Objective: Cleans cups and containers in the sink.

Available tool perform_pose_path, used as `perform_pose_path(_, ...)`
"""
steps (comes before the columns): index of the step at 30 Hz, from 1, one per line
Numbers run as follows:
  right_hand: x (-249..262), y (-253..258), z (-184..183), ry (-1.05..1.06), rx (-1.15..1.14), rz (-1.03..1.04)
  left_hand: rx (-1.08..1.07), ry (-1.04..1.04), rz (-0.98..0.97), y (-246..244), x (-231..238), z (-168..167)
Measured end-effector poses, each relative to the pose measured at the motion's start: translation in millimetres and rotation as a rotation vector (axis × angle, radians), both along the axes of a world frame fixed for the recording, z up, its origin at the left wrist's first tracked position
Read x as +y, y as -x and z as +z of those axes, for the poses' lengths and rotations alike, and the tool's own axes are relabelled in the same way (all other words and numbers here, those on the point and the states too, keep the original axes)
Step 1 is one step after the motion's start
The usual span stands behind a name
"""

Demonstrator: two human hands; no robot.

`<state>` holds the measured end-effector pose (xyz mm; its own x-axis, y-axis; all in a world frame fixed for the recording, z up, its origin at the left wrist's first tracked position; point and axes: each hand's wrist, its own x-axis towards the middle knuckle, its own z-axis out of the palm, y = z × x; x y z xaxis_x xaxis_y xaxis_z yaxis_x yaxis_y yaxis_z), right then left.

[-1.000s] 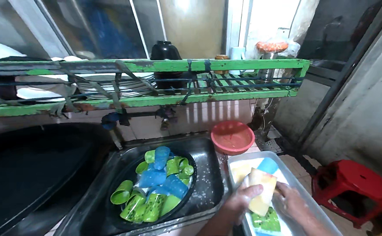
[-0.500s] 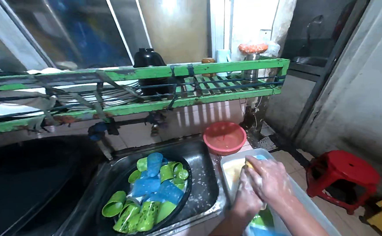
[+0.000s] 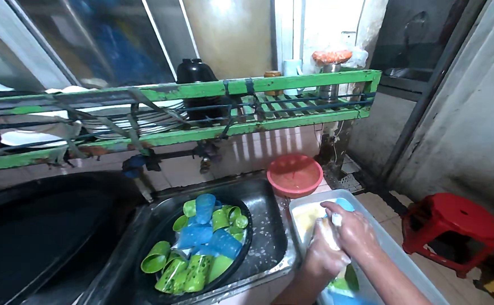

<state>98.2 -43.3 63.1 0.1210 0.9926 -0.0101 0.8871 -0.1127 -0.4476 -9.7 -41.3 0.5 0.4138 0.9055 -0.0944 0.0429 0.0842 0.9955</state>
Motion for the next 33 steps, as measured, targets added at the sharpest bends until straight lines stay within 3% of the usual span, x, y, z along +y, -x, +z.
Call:
perform_pose_path(1, 1, -6, -7, -0.103, 0.186, -0.022, -0.039, 0.099, -0.025, 8, -3, 6)
perform_pose_path(4, 4, -18, -28, -0.39, 1.145, -0.157, -0.331, 0.39, -0.176, 28, -9, 16)
perform_pose_path(6, 7, -20, -32, -0.456, 1.515, -0.304, -0.499, 0.455, -0.275, 32, -8, 12)
perform_pose_path(7, 9, -22, -36, -0.471, 1.513, -0.37, -0.526, 0.446, -0.291, 33, -7, 8)
perform_pose_path(11, 7, -50, -67, -0.308, 0.956, -0.408, -0.449, 0.376, -0.21, 40, -3, 2)
perform_pose_path(16, -20, -75, -88, 0.1, 0.752, -0.226, -0.416, 0.399, -0.159, 47, 7, -1)
perform_pose_path(19, -35, -89, -106, 0.423, 0.182, -0.064, -0.431, 0.42, -0.138, 48, 13, -6)
perform_pose_path(20, -42, -92, -116, 0.526, 0.098, 0.005, -0.431, 0.421, -0.136, 47, 15, -8)
perform_pose_path(25, -57, -76, -120, 0.774, -0.011, 0.246, -0.405, 0.447, -0.128, 39, 18, -11)
perform_pose_path(28, -62, -64, -113, 0.706, -0.092, 0.188, -0.374, 0.445, -0.123, 34, 18, -9)
perform_pose_path(33, -54, -79, -114, 0.639, 0.036, 0.051, -0.391, 0.428, -0.122, 33, 20, -18)
